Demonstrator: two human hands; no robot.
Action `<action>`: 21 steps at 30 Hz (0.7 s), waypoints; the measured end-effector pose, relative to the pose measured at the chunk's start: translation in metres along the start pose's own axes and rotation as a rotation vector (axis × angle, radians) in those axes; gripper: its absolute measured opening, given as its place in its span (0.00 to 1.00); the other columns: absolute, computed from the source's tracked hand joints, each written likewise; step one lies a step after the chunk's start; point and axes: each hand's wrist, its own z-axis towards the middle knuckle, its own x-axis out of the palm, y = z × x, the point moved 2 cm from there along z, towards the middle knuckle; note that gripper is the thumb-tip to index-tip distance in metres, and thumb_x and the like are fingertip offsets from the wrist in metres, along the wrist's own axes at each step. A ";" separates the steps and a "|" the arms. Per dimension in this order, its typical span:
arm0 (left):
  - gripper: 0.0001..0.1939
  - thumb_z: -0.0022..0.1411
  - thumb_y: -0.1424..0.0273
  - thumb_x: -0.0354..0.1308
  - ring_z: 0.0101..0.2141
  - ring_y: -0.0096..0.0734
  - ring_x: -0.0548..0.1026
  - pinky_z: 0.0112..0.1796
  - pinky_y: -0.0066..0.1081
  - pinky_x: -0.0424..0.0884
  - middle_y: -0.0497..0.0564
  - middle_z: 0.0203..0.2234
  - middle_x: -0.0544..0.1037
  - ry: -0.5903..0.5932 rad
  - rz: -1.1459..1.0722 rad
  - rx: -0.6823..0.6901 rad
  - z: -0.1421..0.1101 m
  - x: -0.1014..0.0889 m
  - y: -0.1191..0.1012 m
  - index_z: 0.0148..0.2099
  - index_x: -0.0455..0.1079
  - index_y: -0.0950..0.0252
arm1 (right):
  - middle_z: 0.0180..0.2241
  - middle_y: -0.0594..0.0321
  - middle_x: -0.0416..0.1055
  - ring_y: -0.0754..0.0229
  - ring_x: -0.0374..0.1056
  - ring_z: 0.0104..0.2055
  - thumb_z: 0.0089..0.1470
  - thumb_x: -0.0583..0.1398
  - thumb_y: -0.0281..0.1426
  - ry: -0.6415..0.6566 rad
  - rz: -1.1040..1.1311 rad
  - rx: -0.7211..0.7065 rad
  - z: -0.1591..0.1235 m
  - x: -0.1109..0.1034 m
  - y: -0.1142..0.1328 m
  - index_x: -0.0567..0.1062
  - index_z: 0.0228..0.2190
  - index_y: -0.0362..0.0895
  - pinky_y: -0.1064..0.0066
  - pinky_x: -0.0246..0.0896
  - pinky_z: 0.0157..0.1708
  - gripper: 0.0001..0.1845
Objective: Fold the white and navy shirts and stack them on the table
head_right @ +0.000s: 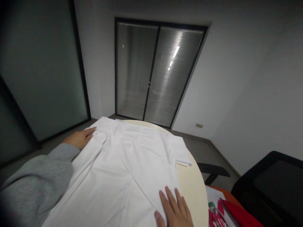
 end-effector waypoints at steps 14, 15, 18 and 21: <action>0.21 0.75 0.61 0.38 0.39 0.49 0.80 0.40 0.40 0.72 0.60 0.41 0.81 -0.386 0.011 0.000 -0.017 -0.028 -0.052 0.57 0.68 0.62 | 0.64 0.61 0.68 0.35 0.71 0.60 0.62 0.61 0.48 -0.117 -0.033 -0.001 0.005 -0.006 0.007 0.71 0.63 0.52 0.45 0.77 0.48 0.32; 0.21 0.75 0.61 0.39 0.39 0.47 0.80 0.41 0.39 0.72 0.58 0.40 0.81 -0.374 -0.015 0.107 -0.020 -0.026 -0.061 0.56 0.68 0.62 | 0.64 0.60 0.68 0.36 0.71 0.60 0.61 0.60 0.48 -0.127 -0.039 0.003 0.006 -0.006 0.008 0.72 0.62 0.51 0.45 0.77 0.48 0.31; 0.21 0.73 0.59 0.43 0.42 0.43 0.80 0.45 0.36 0.73 0.54 0.41 0.82 -0.100 -0.158 0.447 -0.028 -0.007 -0.080 0.58 0.70 0.62 | 0.64 0.60 0.69 0.36 0.71 0.60 0.61 0.59 0.48 -0.133 -0.059 0.004 0.008 -0.008 0.011 0.74 0.61 0.49 0.44 0.76 0.48 0.30; 0.26 0.73 0.57 0.43 0.46 0.44 0.81 0.48 0.37 0.74 0.54 0.46 0.82 -0.017 -0.233 0.435 -0.033 0.004 -0.070 0.66 0.63 0.62 | 0.62 0.60 0.70 0.37 0.72 0.59 0.62 0.59 0.49 -0.138 -0.079 -0.006 0.008 -0.009 0.011 0.75 0.59 0.48 0.46 0.77 0.47 0.30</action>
